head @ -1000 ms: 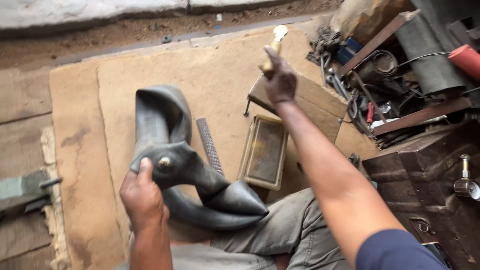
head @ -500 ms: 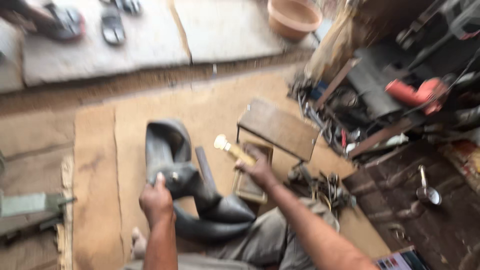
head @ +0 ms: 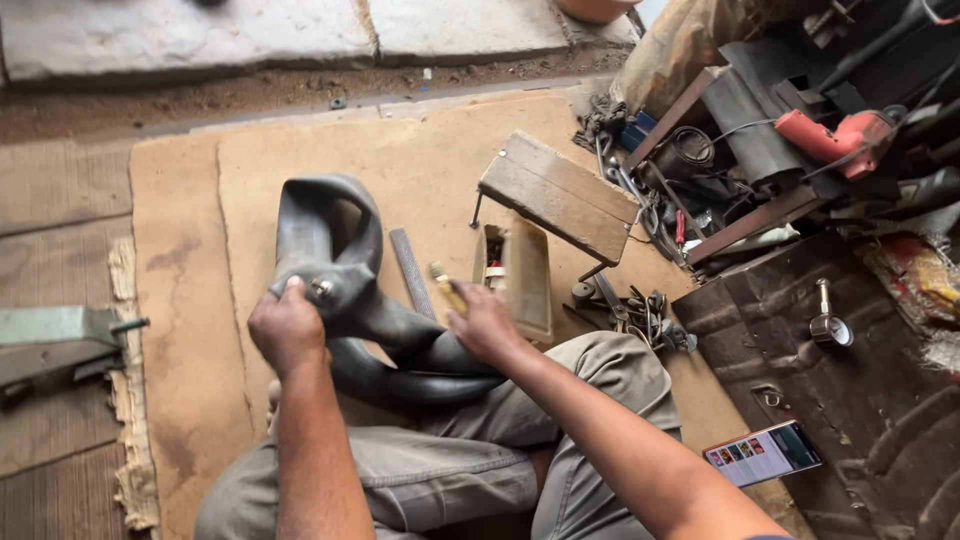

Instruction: The person inserts a metal valve stem into a hole in a black rubber tire inner tube. They then use a hammer to tap the valve stem into place. Finally, they use a metal file to smooth the rubber surface around the valve stem.

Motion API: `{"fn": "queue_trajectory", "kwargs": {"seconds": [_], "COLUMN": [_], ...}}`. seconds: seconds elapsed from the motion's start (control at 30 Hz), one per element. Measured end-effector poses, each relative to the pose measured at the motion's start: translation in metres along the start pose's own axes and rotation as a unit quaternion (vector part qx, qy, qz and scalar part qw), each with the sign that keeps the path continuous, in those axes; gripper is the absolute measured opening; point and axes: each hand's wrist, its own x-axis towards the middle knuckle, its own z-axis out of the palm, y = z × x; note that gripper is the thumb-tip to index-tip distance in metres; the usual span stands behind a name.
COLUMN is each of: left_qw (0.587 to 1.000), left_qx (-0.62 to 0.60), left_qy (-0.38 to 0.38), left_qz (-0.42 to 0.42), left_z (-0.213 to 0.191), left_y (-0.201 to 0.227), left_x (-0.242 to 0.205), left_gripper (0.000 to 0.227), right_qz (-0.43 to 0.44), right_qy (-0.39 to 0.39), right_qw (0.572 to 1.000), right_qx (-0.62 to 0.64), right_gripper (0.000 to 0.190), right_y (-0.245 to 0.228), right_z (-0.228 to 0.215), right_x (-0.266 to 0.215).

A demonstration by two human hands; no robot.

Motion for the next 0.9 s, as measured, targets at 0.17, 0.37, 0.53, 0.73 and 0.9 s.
{"fn": "queue_trajectory", "kwargs": {"seconds": [0.17, 0.37, 0.53, 0.73, 0.9], "left_qw": [0.997, 0.989, 0.987, 0.997, 0.994], "left_qx": [-0.038, -0.041, -0.058, 0.013, -0.03], "left_qy": [-0.012, -0.033, -0.035, -0.037, -0.028], "left_qz": [-0.058, -0.136, -0.148, -0.068, -0.1], "left_z": [-0.01, -0.015, -0.018, -0.012, -0.015], "left_y": [0.033, 0.056, 0.056, 0.04, 0.047], "left_x": [-0.005, -0.014, -0.013, -0.009, -0.008], "left_gripper": [0.03, 0.031, 0.031, 0.032, 0.032], "right_qz": [0.006, 0.041, 0.101, -0.034, -0.144], "right_qy": [0.046, 0.015, -0.085, -0.195, -0.111], "right_qw": [0.99, 0.963, 0.924, 0.696, 0.889], "right_qx": [-0.137, -0.267, -0.359, -0.69, -0.42], "right_gripper": [0.048, 0.046, 0.044, 0.066, 0.044], "right_y": [0.011, 0.03, 0.036, 0.07, 0.07], "right_z": [-0.041, -0.044, -0.016, 0.0, 0.012], "right_x": [-0.034, -0.025, 0.01, 0.028, 0.001]}}
